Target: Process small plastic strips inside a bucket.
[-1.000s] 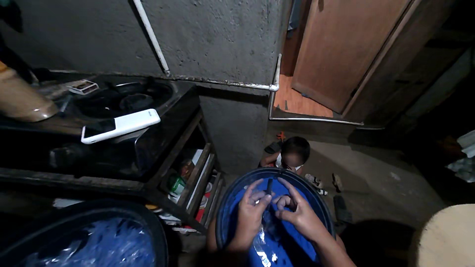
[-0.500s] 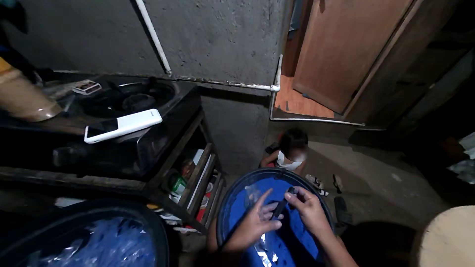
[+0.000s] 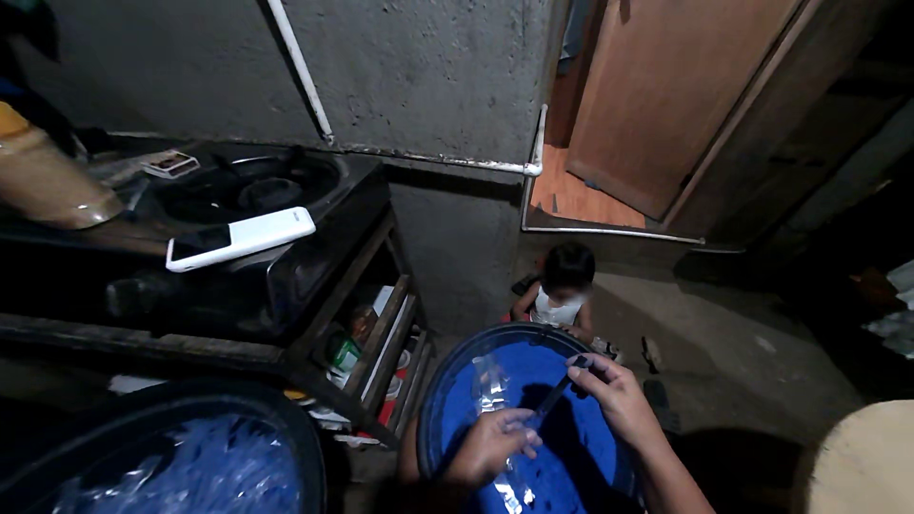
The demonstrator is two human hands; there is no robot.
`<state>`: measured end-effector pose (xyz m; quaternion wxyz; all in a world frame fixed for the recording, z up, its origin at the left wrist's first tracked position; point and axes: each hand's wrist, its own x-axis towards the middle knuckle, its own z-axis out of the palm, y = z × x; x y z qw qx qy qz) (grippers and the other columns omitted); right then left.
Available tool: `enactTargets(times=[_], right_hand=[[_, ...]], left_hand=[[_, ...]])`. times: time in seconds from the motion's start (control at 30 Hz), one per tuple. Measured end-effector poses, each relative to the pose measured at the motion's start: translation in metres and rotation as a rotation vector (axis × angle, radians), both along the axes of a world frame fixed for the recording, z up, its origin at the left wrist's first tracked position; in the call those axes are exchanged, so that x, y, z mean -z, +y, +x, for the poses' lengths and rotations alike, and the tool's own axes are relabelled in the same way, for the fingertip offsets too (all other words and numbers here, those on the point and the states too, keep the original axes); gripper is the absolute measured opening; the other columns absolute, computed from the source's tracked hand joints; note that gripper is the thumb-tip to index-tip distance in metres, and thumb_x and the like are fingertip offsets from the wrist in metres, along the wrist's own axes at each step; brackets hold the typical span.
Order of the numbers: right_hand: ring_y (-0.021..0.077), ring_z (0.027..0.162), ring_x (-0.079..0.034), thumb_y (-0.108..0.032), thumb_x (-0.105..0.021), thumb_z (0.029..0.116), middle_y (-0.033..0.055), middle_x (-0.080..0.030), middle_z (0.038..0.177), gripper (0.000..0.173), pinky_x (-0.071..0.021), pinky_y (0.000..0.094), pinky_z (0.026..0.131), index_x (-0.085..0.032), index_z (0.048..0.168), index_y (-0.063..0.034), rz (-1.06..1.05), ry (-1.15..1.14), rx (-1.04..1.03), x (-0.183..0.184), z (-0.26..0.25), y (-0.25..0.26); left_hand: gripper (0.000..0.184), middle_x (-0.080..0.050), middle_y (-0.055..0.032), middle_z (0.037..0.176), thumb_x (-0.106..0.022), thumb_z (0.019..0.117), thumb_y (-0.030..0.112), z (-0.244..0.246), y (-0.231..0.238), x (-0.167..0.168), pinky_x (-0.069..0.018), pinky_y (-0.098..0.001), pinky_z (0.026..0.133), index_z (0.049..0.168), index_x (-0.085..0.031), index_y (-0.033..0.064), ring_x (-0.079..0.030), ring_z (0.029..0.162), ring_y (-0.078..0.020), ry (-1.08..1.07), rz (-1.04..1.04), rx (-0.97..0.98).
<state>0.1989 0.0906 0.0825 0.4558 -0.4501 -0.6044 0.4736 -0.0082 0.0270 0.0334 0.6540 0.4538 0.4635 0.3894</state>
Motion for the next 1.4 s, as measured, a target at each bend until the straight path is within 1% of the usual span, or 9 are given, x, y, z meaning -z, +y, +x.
enactTargets(times=[0.1, 0.27, 0.43, 0.53, 0.73, 1.0, 1.1, 1.3, 1.4], right_hand=[[0.0053, 0.072, -0.064, -0.012, -0.062, 0.0960, -0.0020, -0.069, 0.084, 0.014, -0.0558, 0.0214, 0.068, -0.071, 0.103, -0.0041, 0.000, -0.020, -0.010, 0.001, 0.000, 0.001], [0.0052, 0.074, -0.065, -0.012, -0.062, 0.0957, -0.0022, -0.069, 0.087, 0.015, -0.0557, 0.0218, 0.070, -0.071, 0.104, -0.0046, -0.060, -0.067, -0.061, -0.001, 0.001, 0.001], [0.0064, 0.074, -0.064, -0.012, -0.061, 0.0965, -0.0014, -0.069, 0.086, 0.014, -0.0559, 0.0229, 0.069, -0.071, 0.103, -0.0039, -0.086, -0.028, -0.049, -0.001, 0.004, 0.003], [0.0067, 0.074, -0.065, -0.011, -0.060, 0.0960, -0.0008, -0.069, 0.087, 0.015, -0.0562, 0.0230, 0.069, -0.071, 0.104, -0.0033, -0.130, 0.022, -0.064, 0.001, 0.006, 0.004], [0.0064, 0.072, -0.063, -0.010, -0.060, 0.0968, -0.0010, -0.068, 0.086, 0.015, -0.0547, 0.0220, 0.068, -0.071, 0.104, -0.0034, -0.130, -0.010, -0.030, 0.004, 0.010, 0.006], [0.0061, 0.067, -0.062, -0.006, -0.056, 0.0981, 0.0003, -0.068, 0.082, 0.016, -0.0537, 0.0208, 0.063, -0.070, 0.104, -0.0010, -0.210, 0.115, -0.031, 0.006, 0.011, 0.005], [0.0069, 0.068, -0.064, -0.006, -0.054, 0.0989, 0.0009, -0.068, 0.082, 0.017, -0.0553, 0.0208, 0.063, -0.069, 0.104, -0.0011, -0.269, 0.172, -0.059, 0.007, 0.011, 0.005], [0.0065, 0.069, -0.063, -0.008, -0.059, 0.0976, -0.0002, -0.068, 0.084, 0.015, -0.0544, 0.0216, 0.065, -0.070, 0.105, -0.0022, -0.186, 0.055, -0.030, 0.009, 0.009, 0.004], [0.0068, 0.069, -0.063, -0.010, -0.059, 0.0967, 0.0000, -0.068, 0.083, 0.015, -0.0549, 0.0223, 0.065, -0.070, 0.104, -0.0024, -0.174, 0.046, -0.035, 0.010, 0.010, 0.004]], left_hand=[[0.035, -0.075, -0.0030, 0.091, -0.062, 0.0975, 0.000, 0.002, 0.000, 0.000, -0.0603, -0.0272, 0.072, 0.131, -0.057, -0.0061, -0.072, 0.076, -0.0094, -0.010, -0.045, 0.014], [0.033, -0.075, -0.0020, 0.090, -0.061, 0.0973, 0.000, 0.000, 0.000, 0.002, -0.0600, -0.0256, 0.071, 0.130, -0.059, -0.0050, -0.071, 0.074, -0.0080, -0.023, -0.030, 0.048], [0.033, -0.075, -0.0013, 0.089, -0.060, 0.0966, -0.002, -0.001, 0.000, 0.004, -0.0598, -0.0249, 0.072, 0.129, -0.059, -0.0065, -0.071, 0.074, -0.0074, -0.047, 0.001, 0.044], [0.033, -0.075, -0.0020, 0.089, -0.060, 0.0970, -0.001, -0.001, 0.000, 0.007, -0.0597, -0.0252, 0.071, 0.129, -0.059, -0.0063, -0.071, 0.073, -0.0077, -0.062, 0.006, 0.057], [0.033, -0.075, -0.0017, 0.089, -0.060, 0.0966, -0.002, 0.001, 0.000, 0.010, -0.0602, -0.0260, 0.074, 0.130, -0.059, -0.0070, -0.071, 0.075, -0.0081, -0.072, 0.003, 0.070], [0.033, -0.075, -0.0007, 0.089, -0.059, 0.0974, -0.001, 0.001, 0.000, 0.011, -0.0599, -0.0255, 0.072, 0.130, -0.059, -0.0049, -0.071, 0.074, -0.0080, -0.069, -0.016, 0.079], [0.033, -0.074, -0.0013, 0.089, -0.060, 0.0974, 0.000, 0.001, -0.001, 0.014, -0.0599, -0.0261, 0.071, 0.130, -0.058, -0.0052, -0.071, 0.074, -0.0086, -0.072, -0.023, 0.086], [0.035, -0.075, -0.0017, 0.088, -0.060, 0.0960, -0.002, 0.003, -0.003, 0.015, -0.0595, -0.0248, 0.073, 0.130, -0.057, -0.0084, -0.071, 0.073, -0.0075, -0.087, -0.027, 0.076], [0.035, -0.075, -0.0018, 0.089, -0.060, 0.0966, -0.001, 0.003, -0.003, 0.017, -0.0597, -0.0248, 0.071, 0.130, -0.057, -0.0075, -0.071, 0.073, -0.0078, -0.079, -0.022, 0.089]])
